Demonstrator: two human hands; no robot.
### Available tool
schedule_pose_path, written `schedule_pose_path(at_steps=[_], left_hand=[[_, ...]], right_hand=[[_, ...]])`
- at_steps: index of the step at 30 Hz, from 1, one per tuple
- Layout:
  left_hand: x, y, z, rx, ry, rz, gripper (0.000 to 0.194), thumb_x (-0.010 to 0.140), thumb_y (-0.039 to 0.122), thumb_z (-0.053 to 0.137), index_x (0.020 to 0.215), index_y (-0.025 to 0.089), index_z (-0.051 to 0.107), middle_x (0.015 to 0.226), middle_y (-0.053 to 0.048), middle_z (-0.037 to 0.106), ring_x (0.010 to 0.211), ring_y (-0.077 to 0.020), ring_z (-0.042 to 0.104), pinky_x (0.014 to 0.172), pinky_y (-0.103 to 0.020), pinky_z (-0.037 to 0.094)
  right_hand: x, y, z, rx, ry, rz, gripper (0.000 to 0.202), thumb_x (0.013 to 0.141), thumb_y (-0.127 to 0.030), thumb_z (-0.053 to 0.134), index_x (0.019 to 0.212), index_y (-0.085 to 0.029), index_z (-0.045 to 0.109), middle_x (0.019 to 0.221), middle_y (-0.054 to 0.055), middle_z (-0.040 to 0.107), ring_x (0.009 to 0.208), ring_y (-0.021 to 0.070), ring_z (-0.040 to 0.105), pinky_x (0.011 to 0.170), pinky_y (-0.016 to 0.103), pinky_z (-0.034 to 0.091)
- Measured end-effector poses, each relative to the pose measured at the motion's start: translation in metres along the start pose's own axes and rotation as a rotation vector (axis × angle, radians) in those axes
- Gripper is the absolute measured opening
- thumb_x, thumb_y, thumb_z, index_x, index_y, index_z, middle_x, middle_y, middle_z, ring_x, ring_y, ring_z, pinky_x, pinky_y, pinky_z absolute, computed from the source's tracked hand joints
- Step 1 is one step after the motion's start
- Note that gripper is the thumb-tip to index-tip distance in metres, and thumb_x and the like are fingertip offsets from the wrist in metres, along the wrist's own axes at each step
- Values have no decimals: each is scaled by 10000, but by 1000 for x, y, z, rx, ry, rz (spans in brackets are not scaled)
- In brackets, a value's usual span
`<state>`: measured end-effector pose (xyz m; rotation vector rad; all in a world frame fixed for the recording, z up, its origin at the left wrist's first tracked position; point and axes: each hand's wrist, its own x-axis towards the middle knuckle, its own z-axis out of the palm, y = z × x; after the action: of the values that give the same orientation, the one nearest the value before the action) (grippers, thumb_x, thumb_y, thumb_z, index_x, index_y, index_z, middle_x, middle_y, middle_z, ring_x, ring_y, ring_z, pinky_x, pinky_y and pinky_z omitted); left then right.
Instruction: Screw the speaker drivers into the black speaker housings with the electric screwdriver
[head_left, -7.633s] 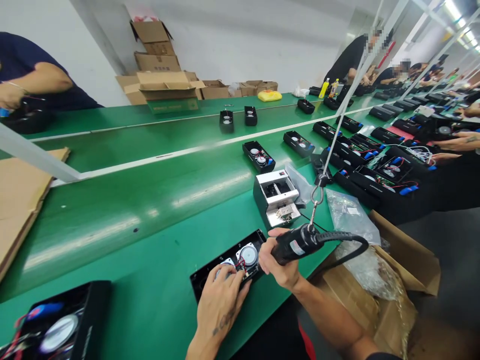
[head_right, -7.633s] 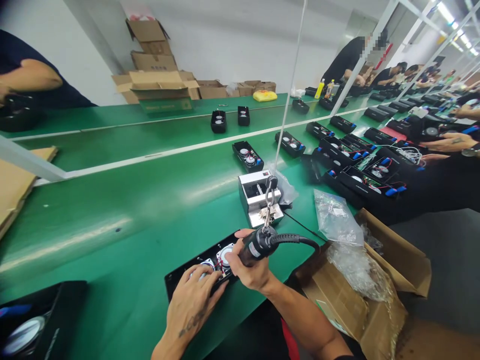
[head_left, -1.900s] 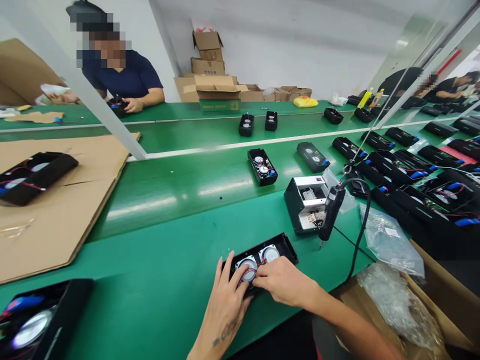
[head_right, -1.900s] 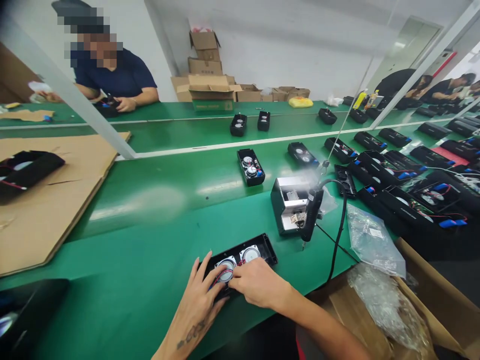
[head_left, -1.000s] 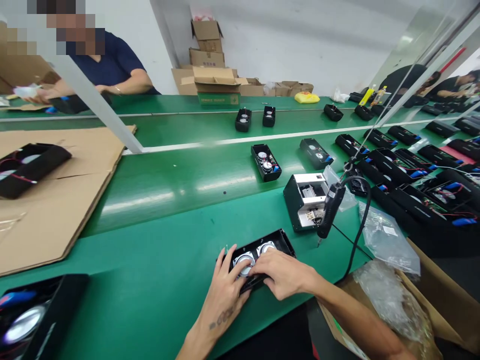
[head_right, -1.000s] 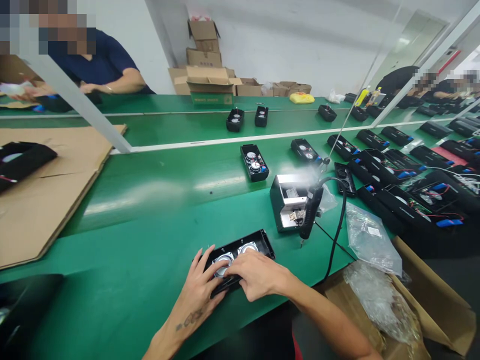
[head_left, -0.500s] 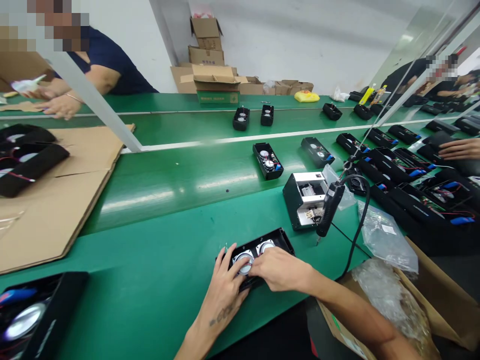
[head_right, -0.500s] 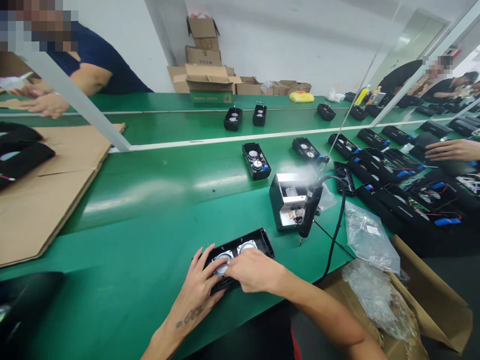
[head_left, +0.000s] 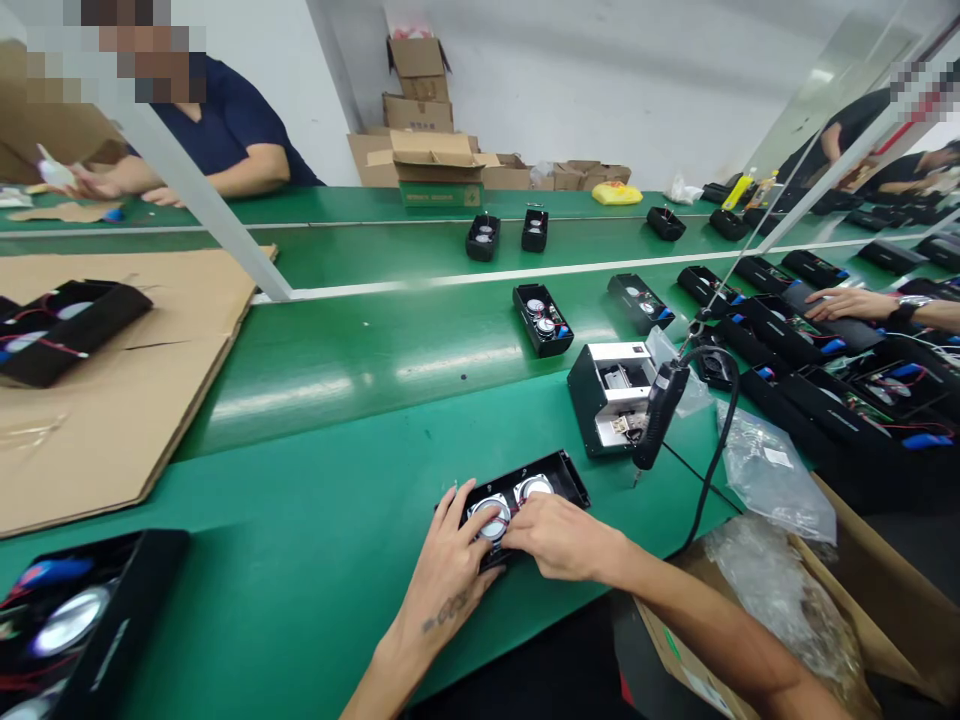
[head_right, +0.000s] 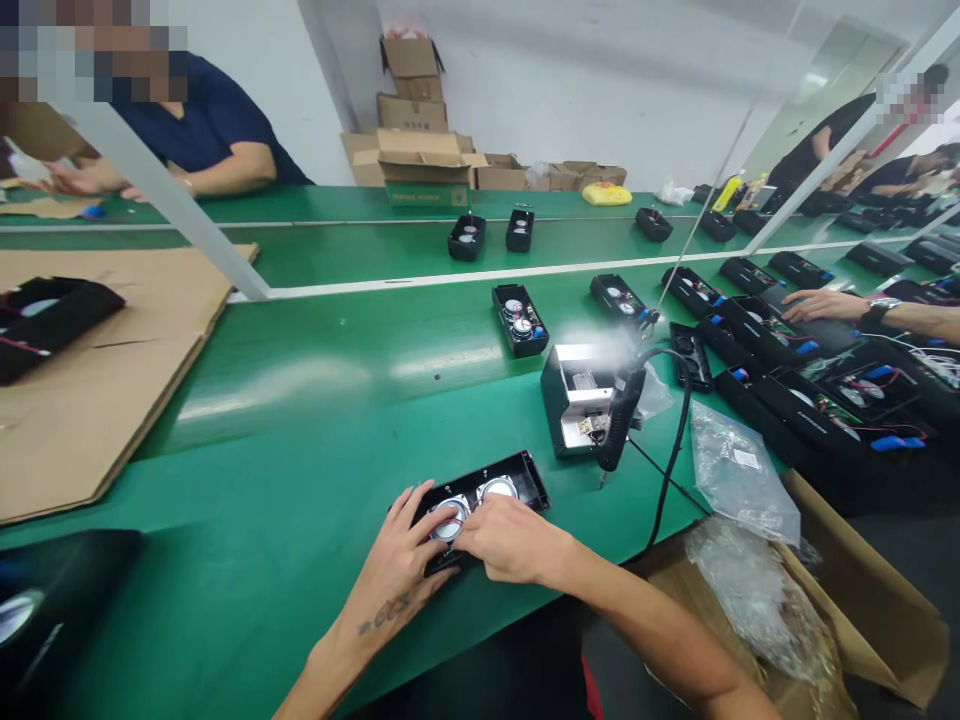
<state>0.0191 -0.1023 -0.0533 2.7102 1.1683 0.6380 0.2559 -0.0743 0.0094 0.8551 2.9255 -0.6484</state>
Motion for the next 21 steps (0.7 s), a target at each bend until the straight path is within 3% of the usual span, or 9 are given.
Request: schedule_pose_path(at_steps=[5, 8, 10, 11, 13, 15, 17, 21], left_hand=[[5, 2, -4, -38, -64, 6, 344, 756, 213, 916, 1081, 260, 815, 1397, -59, 740, 1556, -475, 434, 1277, -746, 371], [26, -11, -18, -256, -254, -105, 317, 804, 204, 850, 1102, 309, 828, 1400, -40, 743, 1579, -446, 404, 1309, -755, 253], [45, -27, -30, -386, -390, -179, 133, 796, 256, 847, 925, 282, 834, 1372, -33, 752, 1503, -419, 495, 1294, -673, 308], [55, -36, -35, -424, -432, -197, 71, 792, 306, 850, 819, 254, 810, 1351, -34, 754, 1410, -385, 579, 1246, -591, 399], [73, -53, -43, -470, -487, -205, 240, 797, 411, 834, 689, 216, 746, 1290, -30, 755, 1152, -277, 697, 1034, -404, 543], [85, -63, -49, -511, -532, -215, 336, 799, 484, 802, 644, 201, 707, 1220, -16, 750, 943, -185, 690, 825, -294, 535], [91, -68, -52, -539, -563, -228, 392, 787, 531, 781, 617, 193, 680, 1170, -4, 740, 850, -144, 642, 735, -261, 485], [93, -68, -52, -579, -597, -271, 433, 738, 589, 789, 619, 188, 678, 1161, -5, 723, 816, -132, 587, 708, -264, 442]], right_hand=[[-2, -9, -15, 27, -51, 67, 299, 857, -69, 615, 1082, -169, 786, 1033, 110, 839, 905, 250, 725, 811, 363, 446], [2, -12, -25, -25, -43, 110, 348, 869, -166, 685, 1212, -133, 735, 1035, 153, 816, 884, 288, 730, 816, 387, 462], [11, -7, -33, -49, -31, 153, 444, 891, -204, 720, 1323, -108, 682, 1054, 174, 812, 919, 315, 747, 834, 395, 472], [18, -4, -38, -42, -36, 172, 483, 893, -206, 734, 1361, -109, 665, 1048, 167, 817, 933, 320, 757, 834, 386, 473], [32, 6, -49, 0, -60, 202, 520, 885, -206, 760, 1391, -136, 665, 1028, 131, 833, 936, 313, 775, 792, 349, 469], [45, 15, -58, 41, -98, 213, 520, 870, -249, 798, 1372, -162, 698, 1028, 104, 843, 929, 302, 782, 718, 312, 450], [55, 21, -63, 51, -131, 221, 493, 856, -322, 835, 1314, -168, 742, 1008, 94, 846, 911, 293, 782, 655, 292, 426], [62, 26, -58, 48, -118, 208, 526, 829, -414, 855, 1286, -167, 774, 946, 83, 846, 875, 288, 782, 595, 284, 400]])
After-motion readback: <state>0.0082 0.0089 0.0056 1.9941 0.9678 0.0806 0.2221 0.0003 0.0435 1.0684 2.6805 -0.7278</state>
